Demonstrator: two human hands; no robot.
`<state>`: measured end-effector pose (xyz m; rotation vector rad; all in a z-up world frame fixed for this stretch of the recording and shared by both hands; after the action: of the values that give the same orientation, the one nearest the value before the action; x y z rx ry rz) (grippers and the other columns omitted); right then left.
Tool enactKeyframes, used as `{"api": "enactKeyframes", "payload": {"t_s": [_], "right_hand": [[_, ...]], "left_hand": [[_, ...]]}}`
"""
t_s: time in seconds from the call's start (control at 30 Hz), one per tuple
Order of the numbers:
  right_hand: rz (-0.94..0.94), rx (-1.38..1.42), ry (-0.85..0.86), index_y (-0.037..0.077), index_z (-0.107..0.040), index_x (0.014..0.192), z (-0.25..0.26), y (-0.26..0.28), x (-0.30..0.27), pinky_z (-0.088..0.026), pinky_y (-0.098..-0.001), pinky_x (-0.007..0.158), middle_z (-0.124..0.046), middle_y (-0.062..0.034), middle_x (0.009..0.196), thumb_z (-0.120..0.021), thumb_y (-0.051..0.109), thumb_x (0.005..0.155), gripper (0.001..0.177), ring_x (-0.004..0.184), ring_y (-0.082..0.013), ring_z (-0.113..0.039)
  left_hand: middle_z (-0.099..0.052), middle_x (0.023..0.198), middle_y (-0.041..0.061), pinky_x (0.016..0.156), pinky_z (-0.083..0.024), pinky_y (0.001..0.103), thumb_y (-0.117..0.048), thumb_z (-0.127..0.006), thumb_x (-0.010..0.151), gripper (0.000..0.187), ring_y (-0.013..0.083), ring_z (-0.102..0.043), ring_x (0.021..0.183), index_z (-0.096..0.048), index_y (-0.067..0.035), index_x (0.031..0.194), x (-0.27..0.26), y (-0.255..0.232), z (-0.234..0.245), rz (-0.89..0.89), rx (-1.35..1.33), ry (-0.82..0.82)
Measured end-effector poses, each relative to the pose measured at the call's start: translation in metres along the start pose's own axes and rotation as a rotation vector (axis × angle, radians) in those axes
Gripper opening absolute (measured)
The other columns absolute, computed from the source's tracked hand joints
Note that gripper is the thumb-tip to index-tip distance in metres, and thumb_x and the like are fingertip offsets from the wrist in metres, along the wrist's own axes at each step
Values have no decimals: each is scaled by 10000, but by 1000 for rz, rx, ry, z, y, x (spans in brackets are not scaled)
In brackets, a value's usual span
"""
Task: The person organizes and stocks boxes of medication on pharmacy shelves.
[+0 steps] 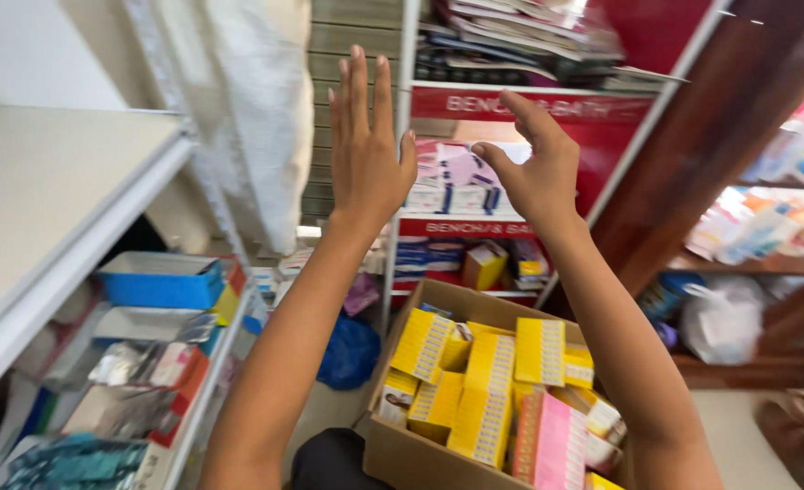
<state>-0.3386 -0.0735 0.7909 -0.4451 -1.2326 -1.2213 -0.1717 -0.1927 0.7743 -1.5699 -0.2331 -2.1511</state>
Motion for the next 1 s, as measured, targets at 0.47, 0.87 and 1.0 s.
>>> {"api": "enactKeyframes", "payload": {"t_s": [0.47, 0.87, 1.0], "right_hand": [[-284, -147, 0, -5, -615, 1390, 94, -90, -89, -535, -387, 1099, -672, -177, 1383, -883, 137, 847, 622, 1289, -266, -663], [-401, -196, 205, -5, -624, 1389, 64, -131, -193, -545, -416, 1085, -673, -184, 1388, -920, 209, 843, 657, 1273, -309, -675], [-465, -230, 381, -21, -624, 1377, 46, -145, -254, -517, -431, 1082, -664, -215, 1376, -921, 278, 822, 696, 1276, -351, -654]], "left_hand": [[-155, 1709, 203, 1303, -201, 539, -195, -731, 931, 895, 412, -175, 1596, -210, -36, 1641, -69, -64, -92, 54, -275, 159], [-138, 1732, 196, 1325, -201, 522, -178, -729, 978, 887, 397, -168, 1618, -184, -41, 1665, -196, -63, -144, 142, -348, 438], [-150, 1693, 243, 1260, -209, 545, -217, -740, 950, 873, 445, -174, 1560, -220, -35, 1628, -253, -52, -160, 235, -282, 631]]}}
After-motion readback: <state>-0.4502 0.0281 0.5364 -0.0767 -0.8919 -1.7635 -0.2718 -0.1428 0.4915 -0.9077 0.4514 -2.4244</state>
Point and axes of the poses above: each hand's wrist, its own x-axis towards the middle knuckle, its own z-axis out of the back of the hand, y = z × x, the point moved 10 cm from there along x, towards the middle knuckle
